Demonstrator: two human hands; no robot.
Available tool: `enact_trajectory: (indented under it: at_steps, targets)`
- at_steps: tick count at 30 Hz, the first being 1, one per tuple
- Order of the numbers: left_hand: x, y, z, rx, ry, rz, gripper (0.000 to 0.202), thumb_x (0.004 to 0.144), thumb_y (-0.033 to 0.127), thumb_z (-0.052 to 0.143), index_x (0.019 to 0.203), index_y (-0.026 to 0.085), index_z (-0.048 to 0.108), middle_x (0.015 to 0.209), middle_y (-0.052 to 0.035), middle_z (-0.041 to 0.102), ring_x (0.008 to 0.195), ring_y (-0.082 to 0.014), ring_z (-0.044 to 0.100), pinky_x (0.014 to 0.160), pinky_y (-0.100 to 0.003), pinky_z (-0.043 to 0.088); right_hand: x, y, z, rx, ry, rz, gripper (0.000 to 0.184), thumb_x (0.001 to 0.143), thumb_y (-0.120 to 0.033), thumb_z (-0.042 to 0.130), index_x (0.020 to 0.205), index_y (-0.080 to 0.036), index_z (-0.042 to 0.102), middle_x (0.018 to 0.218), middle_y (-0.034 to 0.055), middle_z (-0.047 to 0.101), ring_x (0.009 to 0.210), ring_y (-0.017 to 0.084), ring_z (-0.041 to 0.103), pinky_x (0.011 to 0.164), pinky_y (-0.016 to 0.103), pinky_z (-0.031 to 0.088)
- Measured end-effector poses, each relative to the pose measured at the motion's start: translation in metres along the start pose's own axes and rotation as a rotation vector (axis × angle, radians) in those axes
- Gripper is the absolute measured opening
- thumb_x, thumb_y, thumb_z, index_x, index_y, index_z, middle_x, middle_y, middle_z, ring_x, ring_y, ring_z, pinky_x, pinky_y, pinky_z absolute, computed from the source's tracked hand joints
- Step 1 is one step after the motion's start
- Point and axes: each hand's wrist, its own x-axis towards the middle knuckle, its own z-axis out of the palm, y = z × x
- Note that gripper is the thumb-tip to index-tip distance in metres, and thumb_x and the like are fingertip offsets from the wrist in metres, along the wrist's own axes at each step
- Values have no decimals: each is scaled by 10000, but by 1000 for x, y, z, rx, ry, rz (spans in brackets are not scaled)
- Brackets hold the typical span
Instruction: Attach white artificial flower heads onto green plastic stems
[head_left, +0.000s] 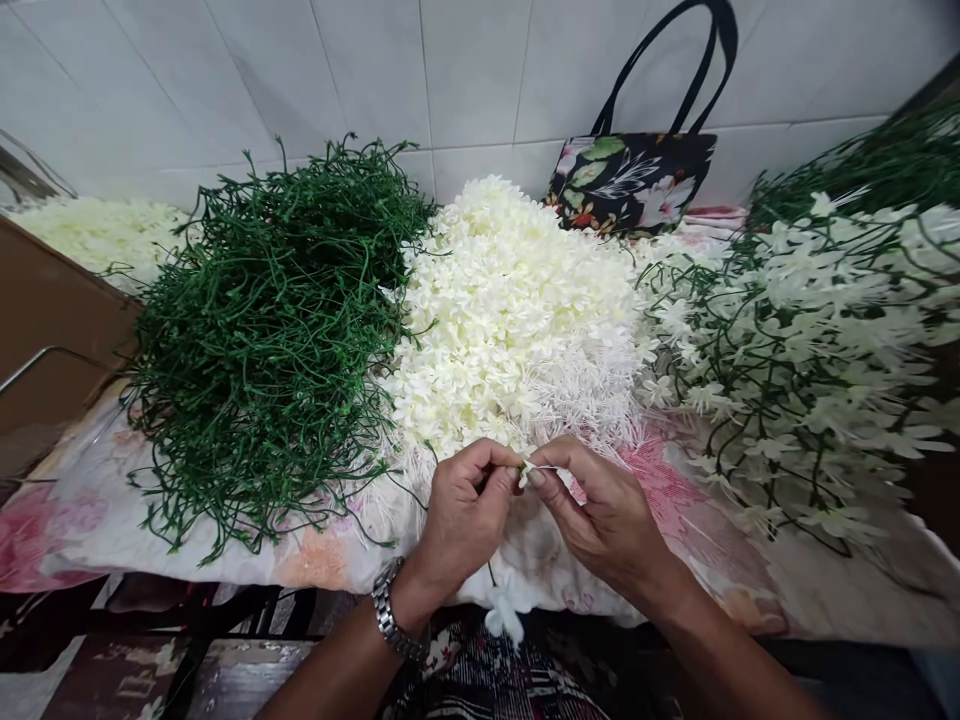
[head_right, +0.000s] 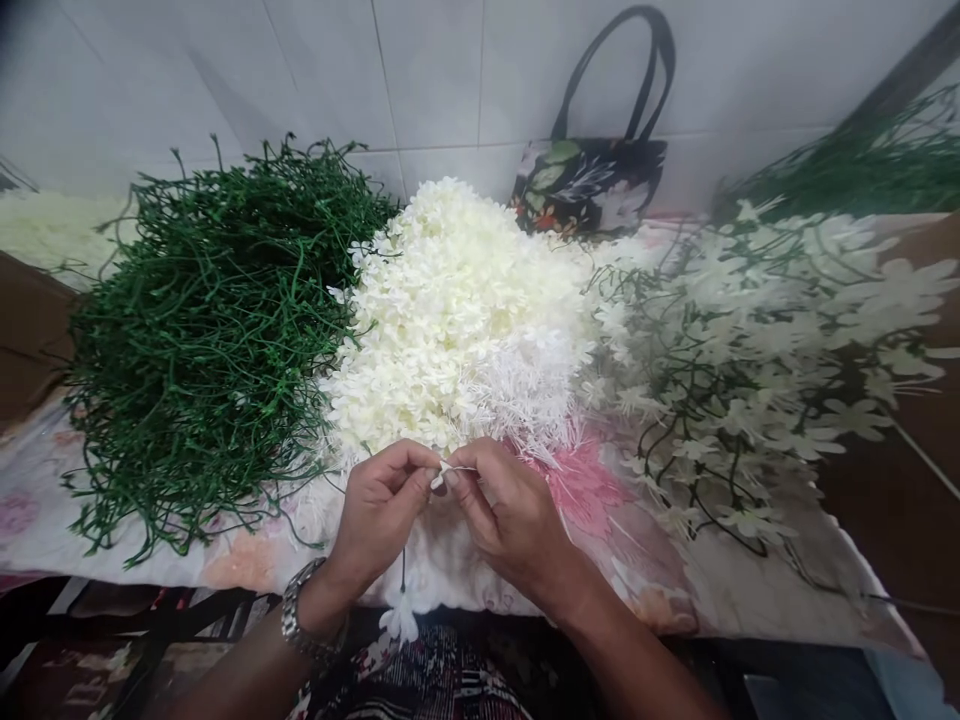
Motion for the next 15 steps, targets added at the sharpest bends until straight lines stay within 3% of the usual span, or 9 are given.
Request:
enact_trajectory:
  at_steps: [4,7,10,15]
  targets:
    - [2,2,-1,-196,-31,-129,55,697,163,550,647,157,574,517,50,510,412,-47,391,422,-165,336,-2,-1,-12,-22,-5,11,139,855,-186,506,993,-180,517,812,39,597,692,132,585,606,243,493]
    - [2,1,-2,-239,-35,-164,48,693,186,574,656,155,580,528,48,520,385,-32,346,399,-162,312,-2,-4,-20,-39,23,-44,183,831,-171,528,1014,-178,516,821,45,592,722,146,589,631,264,505]
    - [0,2,-3,-203,-25,-162,50,686,194,586,661,152,581,539,39,527,392,-35,352,381,-160,290,-2,-7,-23,-47,64,-106,172,807,-107,525,964,-176,530,803,50,592,759,158,590,655,278,506]
    - [-5,7,-1,-37,-11,-65,86,705,148,534,627,158,572,487,54,474,401,-48,360,374,-156,285,-3,-8,-18,-59,13,-131,150,795,-64,505,876,-184,547,750,46,593,724,159,586,627,286,499]
